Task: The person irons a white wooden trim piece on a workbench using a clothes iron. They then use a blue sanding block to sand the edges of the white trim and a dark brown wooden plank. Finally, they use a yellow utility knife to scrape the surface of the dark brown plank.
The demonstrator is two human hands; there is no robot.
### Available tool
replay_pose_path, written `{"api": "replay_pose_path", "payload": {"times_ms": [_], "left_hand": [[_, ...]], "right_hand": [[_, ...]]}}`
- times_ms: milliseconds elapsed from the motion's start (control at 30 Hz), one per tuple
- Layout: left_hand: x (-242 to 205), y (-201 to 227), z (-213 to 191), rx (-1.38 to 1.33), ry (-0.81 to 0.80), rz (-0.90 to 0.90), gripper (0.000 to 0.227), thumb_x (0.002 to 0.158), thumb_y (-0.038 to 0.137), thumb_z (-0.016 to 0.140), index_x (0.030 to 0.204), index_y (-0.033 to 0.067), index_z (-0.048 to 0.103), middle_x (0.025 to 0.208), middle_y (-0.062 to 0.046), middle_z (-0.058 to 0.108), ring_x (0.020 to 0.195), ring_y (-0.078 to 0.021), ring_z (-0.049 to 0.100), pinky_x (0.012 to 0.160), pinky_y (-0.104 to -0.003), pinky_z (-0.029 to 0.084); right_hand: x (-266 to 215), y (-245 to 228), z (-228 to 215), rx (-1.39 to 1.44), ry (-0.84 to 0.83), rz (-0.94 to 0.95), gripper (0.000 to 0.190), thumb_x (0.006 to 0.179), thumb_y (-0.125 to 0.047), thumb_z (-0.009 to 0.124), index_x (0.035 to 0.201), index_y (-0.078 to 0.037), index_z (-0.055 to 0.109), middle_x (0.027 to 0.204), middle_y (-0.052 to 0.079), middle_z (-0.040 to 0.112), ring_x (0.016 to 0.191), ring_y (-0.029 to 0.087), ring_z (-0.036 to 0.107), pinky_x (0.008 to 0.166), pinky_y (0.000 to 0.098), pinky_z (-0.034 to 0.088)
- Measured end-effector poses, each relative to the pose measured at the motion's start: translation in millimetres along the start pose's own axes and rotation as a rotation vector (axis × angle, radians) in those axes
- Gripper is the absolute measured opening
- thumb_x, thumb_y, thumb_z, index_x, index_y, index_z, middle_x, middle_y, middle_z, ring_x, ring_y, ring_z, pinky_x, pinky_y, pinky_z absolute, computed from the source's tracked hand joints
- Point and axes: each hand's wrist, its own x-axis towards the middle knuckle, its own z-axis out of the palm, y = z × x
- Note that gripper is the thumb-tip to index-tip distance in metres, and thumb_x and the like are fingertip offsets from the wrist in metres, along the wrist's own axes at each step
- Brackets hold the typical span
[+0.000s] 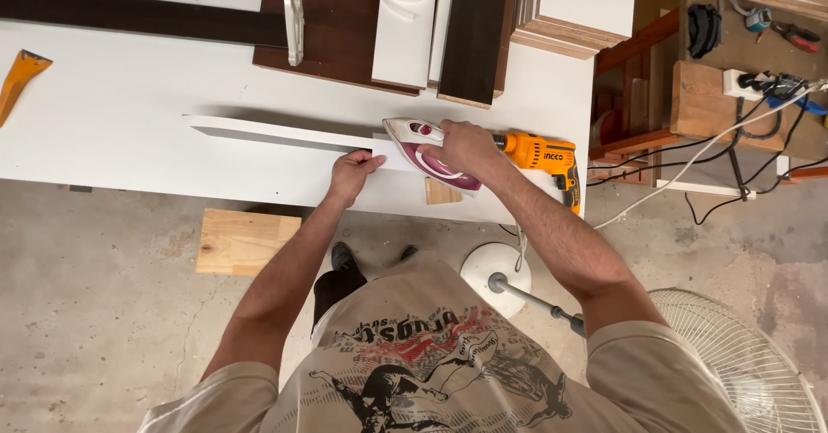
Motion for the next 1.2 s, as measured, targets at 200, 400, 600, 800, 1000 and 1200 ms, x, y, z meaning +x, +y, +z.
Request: {"api": "replay_pose_path", "payload": {"times_ms": [200,400,600,800,1000,1200], "left_hand": [[1.9,-1.3,-9.6,-0.020,-0.023,-0.022,0.018,0.083,0.027,0.089,0.084,0.0151,0.077,0.078,0.000,0.071,0.078,-0.0080,0.067,0.072,-0.020,0.050],[1.5,11.2,-39.0,-0.079,0.020,-0.009,0.019,0.082,0.028,0.091,0.085,0.0154,0.077,0.076,-0.001,0.070,0.075,-0.0094,0.069,0.072,-0.019,0.052],[3.8,16.3,-89.6,-0.103,0.089,0.027,0.018,0.082,0.026,0.091,0.085,0.0147,0.078,0.077,-0.002,0.070,0.074,-0.0095,0.070,0.073,-0.020,0.054],[13.4,10.7,-144.8,-0.071,0.165,0.041,0.015,0.086,0.025,0.088,0.084,0.0160,0.076,0.074,-0.001,0.070,0.070,-0.0104,0.070,0.074,-0.023,0.057],[-17.0,64.7,-193.4,1.086,0.606,0.894,0.029,0.074,0.033,0.095,0.083,0.0193,0.070,0.074,0.001,0.059,0.078,-0.0219,0.068,0.073,-0.032,0.055],[20.8,108.3,-253.6,1.349,-0.018,0.933,0.014,0.088,0.026,0.081,0.102,0.0244,0.080,0.101,0.000,0.077,0.110,-0.0243,0.072,0.104,-0.041,0.052]], "right_hand": [[-8.6,-20.2,-10.7,0.028,-0.015,0.031,0.063,0.098,-0.055,0.056,0.123,0.001,0.067,0.110,0.028,0.072,0.107,0.049,0.070,0.089,0.0566,0.058],[0.3,-35.8,-9.7,0.055,0.009,0.042,0.063,0.096,-0.057,0.058,0.123,0.000,0.068,0.108,0.027,0.073,0.106,0.048,0.070,0.089,0.0552,0.058],[17.6,-64.4,-0.1,0.068,0.024,0.009,0.063,0.097,-0.056,0.058,0.124,0.000,0.068,0.108,0.027,0.073,0.107,0.048,0.070,0.090,0.0549,0.058],[32.6,-111.5,2.6,0.070,0.005,-0.030,0.068,0.096,-0.059,0.058,0.127,0.002,0.066,0.111,0.028,0.072,0.109,0.050,0.069,0.092,0.0583,0.056],[35.7,-125.4,3.3,0.063,-0.004,-0.008,0.062,0.098,-0.053,0.058,0.127,0.000,0.067,0.111,0.026,0.073,0.109,0.047,0.070,0.091,0.0569,0.057],[43.9,-124.3,4.7,0.044,-0.026,-0.015,0.066,0.100,-0.054,0.055,0.131,0.003,0.063,0.113,0.028,0.071,0.111,0.048,0.068,0.092,0.0568,0.056]]}}
